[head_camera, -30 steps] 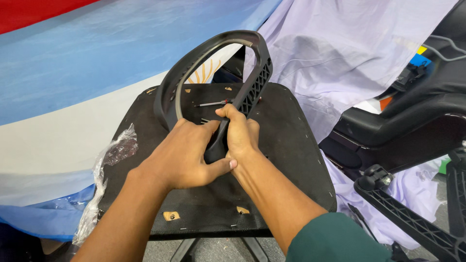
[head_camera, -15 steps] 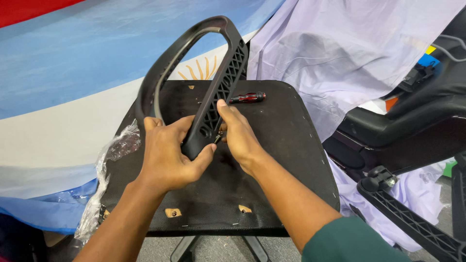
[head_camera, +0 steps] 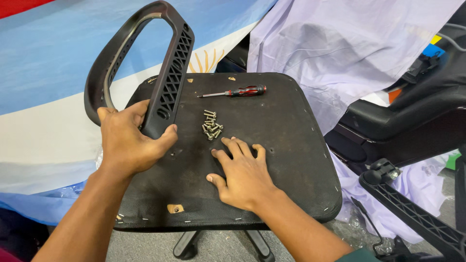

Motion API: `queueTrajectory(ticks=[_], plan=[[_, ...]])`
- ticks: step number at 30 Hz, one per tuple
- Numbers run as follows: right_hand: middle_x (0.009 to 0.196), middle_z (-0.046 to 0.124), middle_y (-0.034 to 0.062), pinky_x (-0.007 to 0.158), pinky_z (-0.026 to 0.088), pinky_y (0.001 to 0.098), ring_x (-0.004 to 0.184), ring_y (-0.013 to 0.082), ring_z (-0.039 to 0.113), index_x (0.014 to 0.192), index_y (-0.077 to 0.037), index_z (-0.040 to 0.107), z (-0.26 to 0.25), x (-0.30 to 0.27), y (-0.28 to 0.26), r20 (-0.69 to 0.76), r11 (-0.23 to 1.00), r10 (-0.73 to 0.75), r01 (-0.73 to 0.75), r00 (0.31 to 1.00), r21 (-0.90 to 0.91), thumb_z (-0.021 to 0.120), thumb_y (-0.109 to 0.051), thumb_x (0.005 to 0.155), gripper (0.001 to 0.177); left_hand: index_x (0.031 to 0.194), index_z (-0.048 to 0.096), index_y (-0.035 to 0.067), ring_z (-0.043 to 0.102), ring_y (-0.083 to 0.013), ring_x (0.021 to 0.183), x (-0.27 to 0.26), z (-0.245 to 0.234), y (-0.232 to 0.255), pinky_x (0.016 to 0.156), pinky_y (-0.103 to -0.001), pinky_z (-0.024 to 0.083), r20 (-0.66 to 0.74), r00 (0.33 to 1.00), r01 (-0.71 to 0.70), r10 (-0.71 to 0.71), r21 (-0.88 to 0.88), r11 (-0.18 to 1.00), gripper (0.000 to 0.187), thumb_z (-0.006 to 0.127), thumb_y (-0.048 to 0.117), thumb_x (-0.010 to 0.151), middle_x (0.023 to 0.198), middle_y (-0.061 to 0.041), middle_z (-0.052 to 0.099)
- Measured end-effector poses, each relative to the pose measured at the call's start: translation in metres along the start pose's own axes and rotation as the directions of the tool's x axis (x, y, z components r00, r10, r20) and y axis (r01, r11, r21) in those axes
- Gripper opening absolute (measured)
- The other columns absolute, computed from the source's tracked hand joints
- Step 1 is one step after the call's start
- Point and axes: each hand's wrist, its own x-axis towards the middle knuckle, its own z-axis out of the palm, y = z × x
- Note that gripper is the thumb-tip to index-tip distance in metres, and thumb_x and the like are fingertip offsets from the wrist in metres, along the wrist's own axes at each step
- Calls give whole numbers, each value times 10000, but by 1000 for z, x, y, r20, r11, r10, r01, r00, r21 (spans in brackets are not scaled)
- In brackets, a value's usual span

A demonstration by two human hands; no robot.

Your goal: The person attaches a black plastic chair back frame to an overturned chair seat using a screwdriver and multiple screws. They align the frame, insert screws into the mounting holes, and tighten them to secure the back to the seat.

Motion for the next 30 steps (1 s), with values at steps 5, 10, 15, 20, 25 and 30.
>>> queueTrajectory(ticks=[5,10,15,20,25,30], plan=[[1515,431,129,1112,161,629,1459,329,291,1317,-136,621,-3,-1,9,12,1000,-19,19,1000,0,691,-438,836,572,1094,766,69,516,-182,721,2,-7,-10,902,-363,339,27,999,38,-39,5,999,478,802,345,704,650,21,686],[1493,461,113,1112,153,632,1445,344,305,1268,-164,691,-9,-3,20,-24,998,-55,56,998,25,750,-394,783,539,1079,799,77,435,-263,892,5,-8,-16,873,-373,370,-27,999,45,-43,99,994,493,832,367,681,566,-21,642],[1525,451,115,1120,135,633,1457,344,282,1240,-233,733,-16,-5,37,2,998,-62,62,998,11,783,-396,762,508,1072,802,87,438,-260,905,7,-15,-19,878,-363,378,-29,998,60,-57,92,994,469,821,367,696,585,-21,634],[1497,437,133,1120,160,617,1466,346,282,1169,-240,738,-22,-8,59,-35,994,-109,108,993,-12,788,-427,758,454,1072,799,86,473,-241,810,6,-23,-25,949,-377,341,-23,995,103,-101,97,990,436,813,353,728,562,-34,622],[1530,398,134,1115,169,621,1475,361,244,1262,-279,703,-27,-6,79,-31,994,-93,91,995,-65,785,-448,746,550,1073,794,68,462,-243,879,3,-24,-32,907,-367,360,-61,996,69,-63,106,992,454,820,351,719,572,-22,636],[1582,350,158,1105,158,652,1486,397,181,1377,-293,622,-31,1,100,-14,993,-11,9,1000,-115,770,-538,748,691,1099,793,78,479,-254,850,-2,-30,-44,915,-375,378,-54,994,102,-95,148,984,491,815,379,711,568,-39,615]])
